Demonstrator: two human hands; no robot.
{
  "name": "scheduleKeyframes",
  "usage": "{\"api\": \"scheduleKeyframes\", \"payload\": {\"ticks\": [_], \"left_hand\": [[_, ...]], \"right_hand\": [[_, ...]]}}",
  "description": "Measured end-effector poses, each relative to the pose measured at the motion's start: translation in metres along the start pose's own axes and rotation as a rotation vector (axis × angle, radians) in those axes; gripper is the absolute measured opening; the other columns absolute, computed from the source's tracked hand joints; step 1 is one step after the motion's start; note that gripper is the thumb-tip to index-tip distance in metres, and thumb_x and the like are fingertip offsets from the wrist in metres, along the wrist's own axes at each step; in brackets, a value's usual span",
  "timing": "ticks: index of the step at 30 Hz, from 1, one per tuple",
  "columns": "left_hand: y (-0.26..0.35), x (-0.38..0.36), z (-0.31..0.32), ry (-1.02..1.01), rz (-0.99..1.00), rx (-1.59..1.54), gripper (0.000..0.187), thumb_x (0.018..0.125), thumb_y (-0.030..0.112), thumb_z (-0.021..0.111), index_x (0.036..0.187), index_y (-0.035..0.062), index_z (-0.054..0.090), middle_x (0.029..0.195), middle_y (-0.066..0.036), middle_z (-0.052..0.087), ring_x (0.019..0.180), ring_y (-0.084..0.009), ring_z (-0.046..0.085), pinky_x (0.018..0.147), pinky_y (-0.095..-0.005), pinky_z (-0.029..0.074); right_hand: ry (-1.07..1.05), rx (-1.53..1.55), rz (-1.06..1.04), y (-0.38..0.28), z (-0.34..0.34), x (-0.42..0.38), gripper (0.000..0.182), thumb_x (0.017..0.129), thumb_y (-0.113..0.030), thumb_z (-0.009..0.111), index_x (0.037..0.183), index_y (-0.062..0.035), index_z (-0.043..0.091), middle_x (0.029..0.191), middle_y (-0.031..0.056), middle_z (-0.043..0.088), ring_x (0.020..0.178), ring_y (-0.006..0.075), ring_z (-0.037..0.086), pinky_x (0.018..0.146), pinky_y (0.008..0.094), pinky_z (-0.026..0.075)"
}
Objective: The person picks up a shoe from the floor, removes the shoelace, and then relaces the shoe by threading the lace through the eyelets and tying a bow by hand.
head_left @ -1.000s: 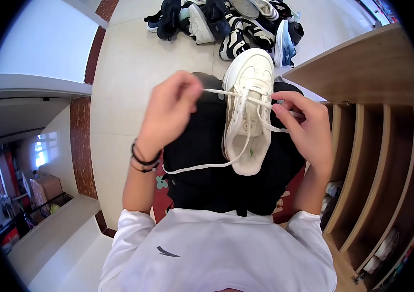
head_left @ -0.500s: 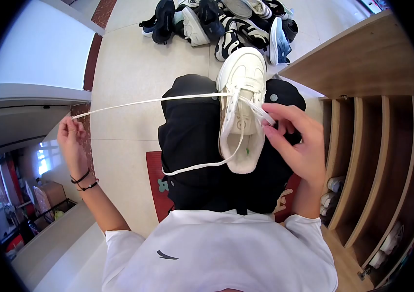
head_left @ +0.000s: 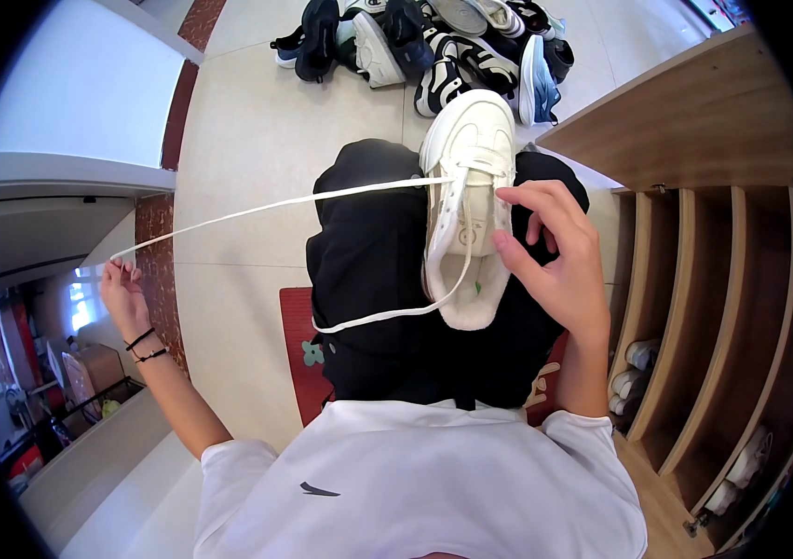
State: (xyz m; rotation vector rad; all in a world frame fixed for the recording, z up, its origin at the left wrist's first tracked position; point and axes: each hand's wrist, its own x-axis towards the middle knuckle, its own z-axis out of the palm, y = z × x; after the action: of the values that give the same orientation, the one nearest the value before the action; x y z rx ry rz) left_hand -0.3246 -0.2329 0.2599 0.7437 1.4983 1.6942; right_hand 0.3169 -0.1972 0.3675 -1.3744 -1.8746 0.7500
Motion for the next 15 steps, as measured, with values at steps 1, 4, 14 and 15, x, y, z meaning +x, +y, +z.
{"api": "scheduleKeyframes", "payload": {"ticks": [1,4,14,15], "left_hand": [[-0.007,0.002,-0.009,0.0,-0.001,0.0,0.017,0.106,0.022,0.051,0.099,0.0062,0.055,0.094,-0.002,0.055,0.081,-0.0134,0.054,0.067,-0.0273,0.044],[-0.023,0.003,-0.021,0.09,-0.025,-0.001,0.02,0.106,0.023,0.05,0.097,0.006,0.055,0.091,-0.002,0.056,0.08,-0.0139,0.054,0.066,-0.0277,0.045],[-0.074,-0.012,0.003,0.197,-0.246,0.248,0.02,0.103,0.022,0.051,0.09,0.0078,0.057,0.083,-0.001,0.059,0.072,-0.0129,0.059,0.06,-0.0291,0.046],[-0.077,-0.014,0.012,0.069,-0.311,0.601,0.02,0.103,0.024,0.052,0.095,0.0076,0.061,0.086,-0.002,0.063,0.075,-0.0143,0.062,0.063,-0.0288,0.048]], "right_hand": [[-0.002,0.008,0.005,0.0,0.0,0.0,0.036,0.079,-0.005,0.075,0.114,-0.0063,0.069,0.106,0.0067,0.063,0.069,0.0152,0.052,0.061,0.0269,0.047],[-0.015,0.004,0.006,-0.002,0.001,0.0,0.029,0.081,-0.004,0.07,0.11,-0.0052,0.07,0.103,0.0067,0.063,0.07,0.0162,0.055,0.061,0.0274,0.047],[-0.011,-0.093,-0.026,0.004,0.001,-0.001,0.022,0.081,-0.004,0.067,0.103,-0.0046,0.07,0.094,0.0078,0.061,0.072,0.0214,0.061,0.063,0.031,0.049],[0.011,-0.116,-0.062,0.006,0.004,-0.001,0.022,0.081,-0.005,0.068,0.103,-0.0049,0.071,0.094,0.0078,0.061,0.072,0.0219,0.061,0.063,0.0315,0.049]]}}
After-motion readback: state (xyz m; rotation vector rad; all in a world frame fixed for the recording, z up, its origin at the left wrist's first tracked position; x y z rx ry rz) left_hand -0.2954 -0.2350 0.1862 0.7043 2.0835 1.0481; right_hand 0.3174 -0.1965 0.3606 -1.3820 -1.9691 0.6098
